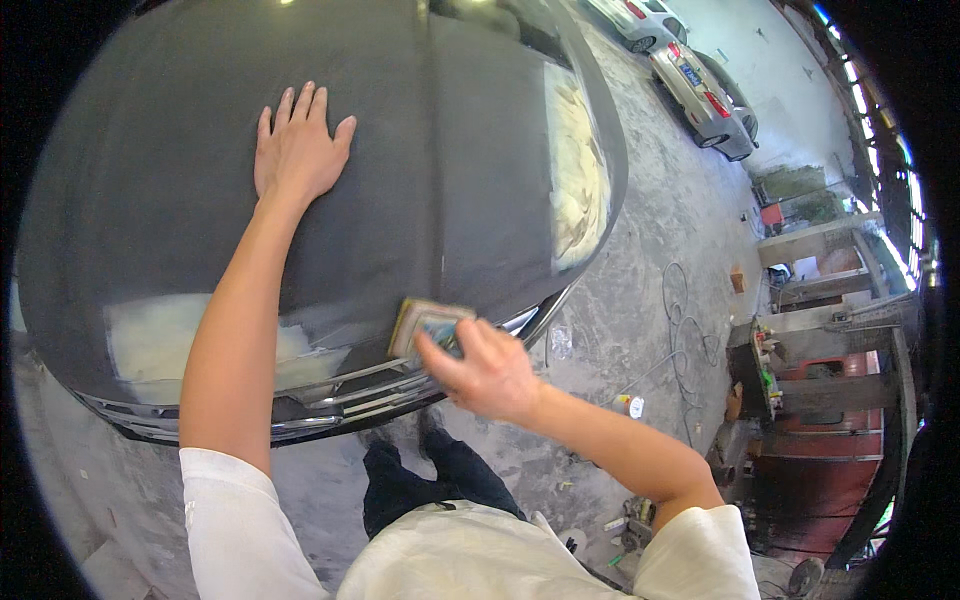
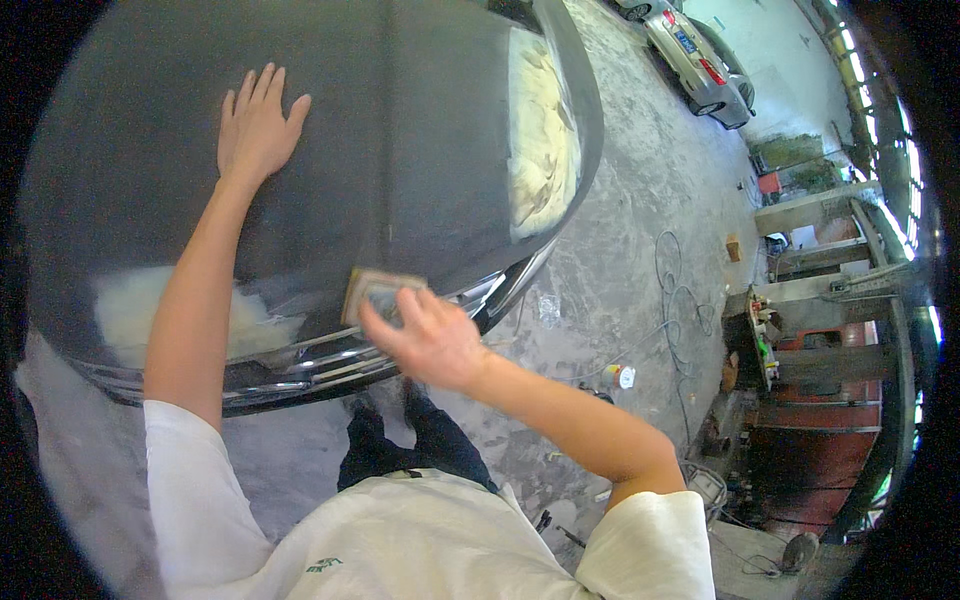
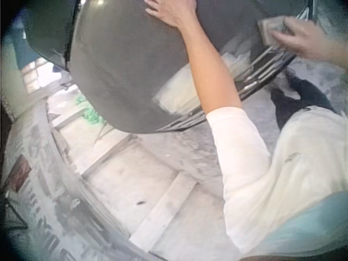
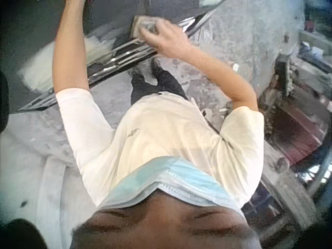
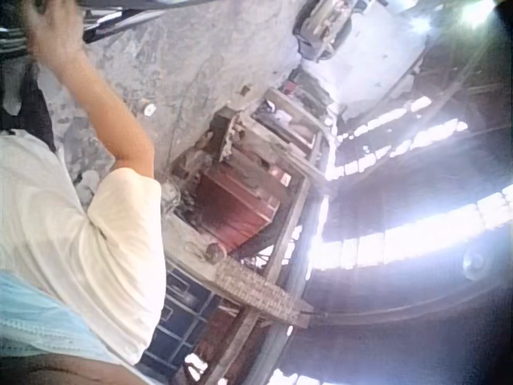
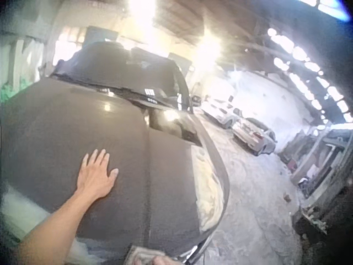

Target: The person uses an orbital sander to sand the hood of a black car. They move the sander across the hood surface in overlapping passes, occasionally repositioning their left hand for stability. The task continues until the person stops and removes the sanding pad from the tool.

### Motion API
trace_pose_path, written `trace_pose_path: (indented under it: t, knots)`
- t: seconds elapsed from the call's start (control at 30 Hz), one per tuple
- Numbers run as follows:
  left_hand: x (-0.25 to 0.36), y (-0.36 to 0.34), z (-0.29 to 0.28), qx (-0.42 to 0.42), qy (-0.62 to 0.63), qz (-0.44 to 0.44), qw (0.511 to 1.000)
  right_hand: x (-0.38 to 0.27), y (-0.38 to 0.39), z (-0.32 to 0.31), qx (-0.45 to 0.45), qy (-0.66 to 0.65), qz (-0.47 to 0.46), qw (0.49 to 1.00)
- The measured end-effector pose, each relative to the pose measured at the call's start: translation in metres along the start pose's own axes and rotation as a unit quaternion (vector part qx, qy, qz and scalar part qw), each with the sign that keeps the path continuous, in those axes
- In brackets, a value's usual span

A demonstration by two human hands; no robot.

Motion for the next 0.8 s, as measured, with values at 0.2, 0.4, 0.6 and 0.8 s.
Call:
trace_pose_path:
  t: [0.2,0.4,0.6,0.8]
  knots:
    - [0.028,0.038,-0.004,0.032,0.014,0.032,0.999,0.046,-0.001,-0.005,0.074,-0.027,0.033,0.996]
    - [0.112,0.096,-0.003,0.075,0.100,0.034,0.992,0.136,-0.074,-0.058,0.044,-0.072,0.204,0.975]
    - [0.202,0.130,0.005,0.141,0.142,-0.118,0.973,0.160,-0.056,-0.053,-0.048,-0.094,0.095,0.990]
    - [0.220,0.124,0.004,0.129,0.001,-0.151,0.980,0.204,-0.102,-0.048,-0.017,-0.133,0.084,0.987]
Point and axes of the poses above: each hand's wrist, its own y-axis away from the middle knuckle, its own z-axis out of the palm, x = y × z, the point moved 3 cm from there along -y, towards the middle knuckle, and after that the axes turned 14 degrees about z, right-handed, at the moved point
